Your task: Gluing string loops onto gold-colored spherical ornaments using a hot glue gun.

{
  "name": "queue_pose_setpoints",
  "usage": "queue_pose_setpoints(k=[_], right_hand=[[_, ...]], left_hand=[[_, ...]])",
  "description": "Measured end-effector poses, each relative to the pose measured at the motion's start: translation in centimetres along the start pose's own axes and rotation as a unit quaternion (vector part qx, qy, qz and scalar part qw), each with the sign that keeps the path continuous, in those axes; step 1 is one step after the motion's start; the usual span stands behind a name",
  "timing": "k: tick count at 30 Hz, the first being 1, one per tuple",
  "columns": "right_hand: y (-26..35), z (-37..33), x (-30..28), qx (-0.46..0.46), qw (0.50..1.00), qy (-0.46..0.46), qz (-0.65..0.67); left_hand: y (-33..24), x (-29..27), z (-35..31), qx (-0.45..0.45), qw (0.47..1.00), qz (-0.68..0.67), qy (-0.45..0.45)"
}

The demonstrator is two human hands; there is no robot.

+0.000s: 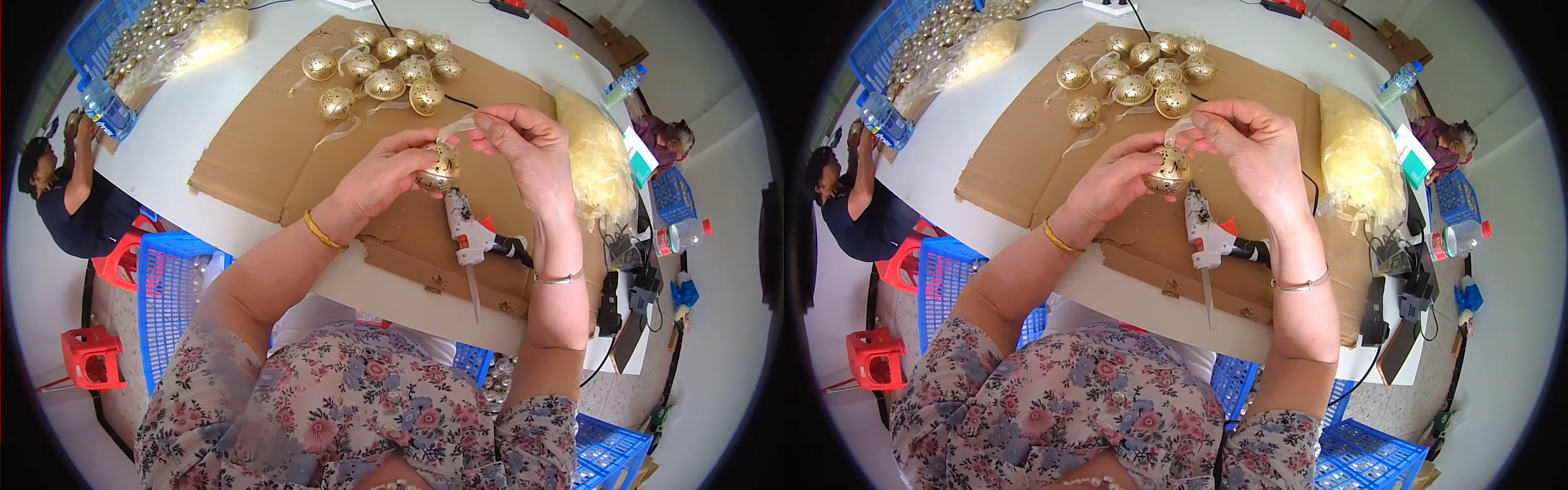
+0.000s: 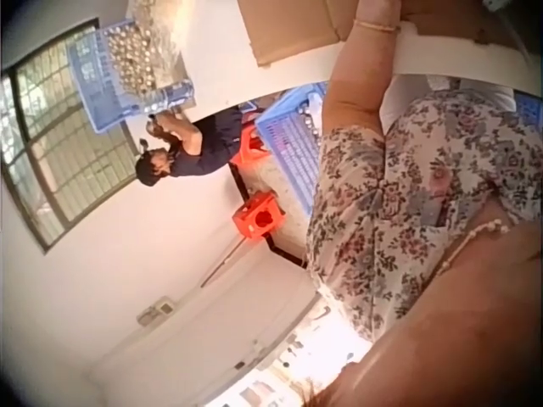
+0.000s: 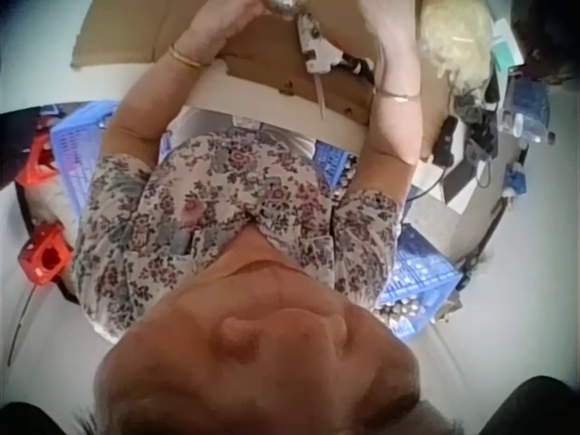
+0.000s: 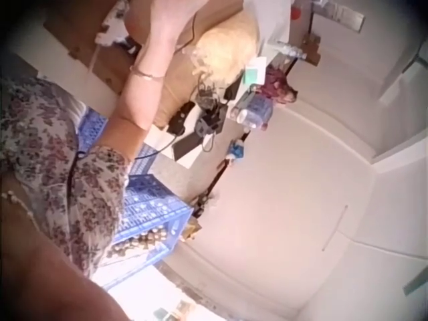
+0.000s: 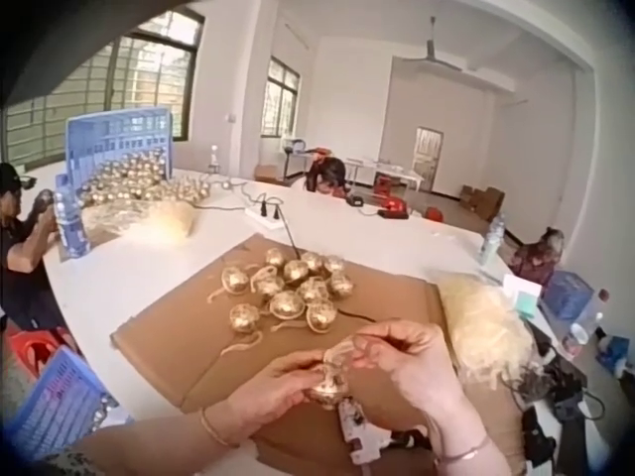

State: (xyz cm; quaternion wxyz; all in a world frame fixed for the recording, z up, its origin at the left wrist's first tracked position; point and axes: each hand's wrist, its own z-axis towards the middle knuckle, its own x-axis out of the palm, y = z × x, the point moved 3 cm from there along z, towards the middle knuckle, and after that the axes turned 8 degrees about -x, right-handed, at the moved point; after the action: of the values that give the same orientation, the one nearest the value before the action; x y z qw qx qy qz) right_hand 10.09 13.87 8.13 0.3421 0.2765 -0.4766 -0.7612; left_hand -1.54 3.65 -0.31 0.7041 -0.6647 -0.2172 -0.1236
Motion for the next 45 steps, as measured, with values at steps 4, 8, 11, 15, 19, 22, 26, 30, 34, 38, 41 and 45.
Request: queue_pose_setpoints(k=[4,8,11,15,19,22,26,30,34,38,41,45], right_hand=[[-0.2,0.0,-0.5,-0.017,1.0,-0.024,-0.01],[-0.5,0.2,-0.8,0.002,1.0,-0.018,0.023],[-0.8,0.4,-1.2,0.033,0.995,-0.015,0.09],[-0.9,0.5,-1.7,0.055,0.984,0.003,0.169],[-0.8,0.5,-1.7,0.056,0.984,-0.007,0.168],[-0.9,0.6,-1.9,0.044,0.99,-0.018,0.131],[-0.8,0.6,-2.2,-0.018,0.998,-0.05,-0.033],[-1.2,1.0,-2.7,-0.065,0.985,-0.059,-0.15],[-1.3,1.0,-2.5,-0.036,0.99,-0.061,-0.12],[-1.5,1.1,-2.7,-0.025,0.992,-0.059,-0.107],[-1.4,1.0,-2.7,-0.025,0.993,-0.063,-0.1],[-1.5,1.0,-2.8,-0.021,0.993,-0.067,-0.097]], left_hand=[[0.1,0.2,0.0,-0.012,1.0,0.02,-0.011],[-0.1,0.5,-0.3,-0.025,0.998,0.063,-0.017],[0.0,0.5,-0.3,-0.028,0.998,0.052,-0.013],[-0.1,0.4,-0.3,-0.021,0.998,0.053,-0.01],[-0.1,0.3,-0.3,-0.022,0.997,0.067,-0.007],[-0.1,0.3,-0.5,-0.021,0.999,0.026,0.005],[-0.5,0.9,-0.6,0.021,0.997,0.072,0.03],[-0.6,0.8,-0.6,0.01,0.996,0.086,0.015],[-0.5,0.7,-0.6,-0.003,0.998,0.069,0.013],[-0.5,0.9,-0.6,0.007,0.996,0.081,0.021],[-0.5,0.9,-0.6,0.0,0.997,0.075,0.026],[-0.3,0.7,-0.4,0.013,0.995,0.092,0.047]])
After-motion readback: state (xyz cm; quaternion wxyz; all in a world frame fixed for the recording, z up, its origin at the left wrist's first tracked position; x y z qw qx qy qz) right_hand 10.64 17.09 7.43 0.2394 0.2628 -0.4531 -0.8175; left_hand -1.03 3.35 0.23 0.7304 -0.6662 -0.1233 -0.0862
